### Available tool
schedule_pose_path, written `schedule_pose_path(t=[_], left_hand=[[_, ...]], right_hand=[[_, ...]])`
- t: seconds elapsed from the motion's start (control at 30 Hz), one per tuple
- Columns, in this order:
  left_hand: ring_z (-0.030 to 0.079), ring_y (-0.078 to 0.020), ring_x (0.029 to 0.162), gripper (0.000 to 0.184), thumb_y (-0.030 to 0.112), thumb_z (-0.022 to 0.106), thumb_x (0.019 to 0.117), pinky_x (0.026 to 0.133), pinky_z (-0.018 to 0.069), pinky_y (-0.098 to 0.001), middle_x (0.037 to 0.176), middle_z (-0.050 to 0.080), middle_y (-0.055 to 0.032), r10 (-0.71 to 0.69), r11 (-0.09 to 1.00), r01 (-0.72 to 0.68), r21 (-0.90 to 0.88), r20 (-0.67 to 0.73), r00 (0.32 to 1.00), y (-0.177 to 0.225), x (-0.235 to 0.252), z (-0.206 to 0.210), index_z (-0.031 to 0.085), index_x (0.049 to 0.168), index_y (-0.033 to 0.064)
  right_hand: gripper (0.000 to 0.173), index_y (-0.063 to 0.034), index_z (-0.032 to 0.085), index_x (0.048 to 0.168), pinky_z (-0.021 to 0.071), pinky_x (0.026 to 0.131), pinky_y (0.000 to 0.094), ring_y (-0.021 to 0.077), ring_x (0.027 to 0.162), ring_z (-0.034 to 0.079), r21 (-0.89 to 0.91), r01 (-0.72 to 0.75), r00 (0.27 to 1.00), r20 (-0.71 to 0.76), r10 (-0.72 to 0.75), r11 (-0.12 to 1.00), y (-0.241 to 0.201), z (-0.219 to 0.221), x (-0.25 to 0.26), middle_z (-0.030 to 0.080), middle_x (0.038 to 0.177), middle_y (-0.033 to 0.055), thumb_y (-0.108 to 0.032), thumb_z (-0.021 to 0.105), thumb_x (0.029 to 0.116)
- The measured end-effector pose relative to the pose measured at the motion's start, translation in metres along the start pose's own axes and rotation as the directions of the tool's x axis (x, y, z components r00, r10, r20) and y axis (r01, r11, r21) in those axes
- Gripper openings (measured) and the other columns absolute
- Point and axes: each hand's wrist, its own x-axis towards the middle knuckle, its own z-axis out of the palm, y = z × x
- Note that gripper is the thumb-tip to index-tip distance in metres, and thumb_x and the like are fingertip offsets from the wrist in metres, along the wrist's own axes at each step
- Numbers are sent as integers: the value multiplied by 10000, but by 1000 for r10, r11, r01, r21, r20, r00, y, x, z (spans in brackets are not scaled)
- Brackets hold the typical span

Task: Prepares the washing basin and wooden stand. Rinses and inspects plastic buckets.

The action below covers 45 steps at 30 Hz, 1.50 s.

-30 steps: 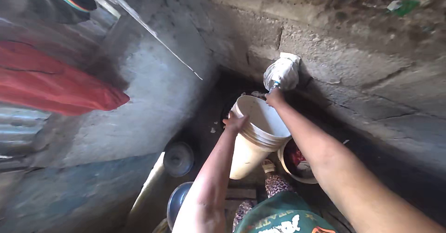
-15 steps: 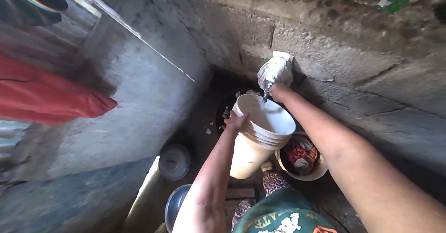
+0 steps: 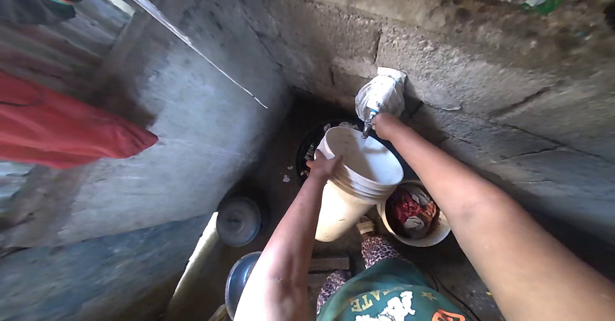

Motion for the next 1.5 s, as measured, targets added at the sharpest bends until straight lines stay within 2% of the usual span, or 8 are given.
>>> schedule_pose_path(t=[0.53,1.07,1.17,1.27,1.3,1.37,1.43,1.5], left_hand=[[403,-544,1386,1044,621,682,893,978,477,-687,1632,170,-350,25,999,-24,-23,21,999,0,-1,-4,129,1661,182],[461,-534,1341,1021,642,649,909,953,494,-677,1620,196,-354,29,999,-30,14,33,999,-4,4,-2,124,1659,188],[472,-535,1329,1033,655,657,889,947,493,-682,1613,221,-351,45,999,-45,10,22,999,-11,7,-1,139,1658,198],[478,-533,1322,1056,647,671,882,945,497,-674,1621,202,-349,56,998,-56,6,27,998,-22,7,3,114,1666,211],[472,-537,1322,1050,632,677,888,940,498,-673,1621,189,-353,58,998,-58,-1,30,998,-27,6,2,107,1667,220],[458,-543,1326,1018,583,697,893,937,495,-680,1621,178,-356,69,997,-68,-41,33,997,-50,1,-1,124,1666,251],[431,-547,1352,1021,532,740,882,981,468,-689,1626,168,-358,107,987,-102,-125,31,994,-80,-8,-9,141,1664,261],[423,-537,1366,1039,446,784,853,1012,461,-682,1622,177,-356,164,962,-155,-225,20,986,-118,-20,-17,157,1660,259]], right_hand=[[243,71,686,1168,463,1019,671,483,1221,603,-30,21,999,29,-20,999,0,0,4,646,1242,313,-77,549,1032],[216,80,684,1138,465,1021,645,479,1211,607,-76,-1,1000,28,3,997,-7,1,4,649,1220,313,-53,563,1017],[240,82,671,1156,494,969,671,484,1203,613,35,-177,984,-31,178,984,-43,3,-13,640,1249,312,-68,599,983],[244,98,633,1179,519,938,626,441,1144,647,309,-300,949,-1,316,902,-91,14,-27,643,1226,304,-45,555,998],[268,95,609,1212,544,900,584,408,1052,677,407,-292,950,23,310,865,-90,18,-24,654,1172,292,-79,525,1026],[395,29,567,1302,570,826,510,321,909,703,488,-263,958,33,283,832,-60,28,-24,687,1078,222,-295,483,1091],[522,-22,587,1393,494,997,643,419,1143,657,496,-217,956,-68,287,841,-17,34,-48,669,1250,257,-410,580,1043],[761,-63,430,1549,445,1036,700,493,1282,562,586,-303,923,-16,384,752,22,60,-90,551,1429,303,-543,622,990]])
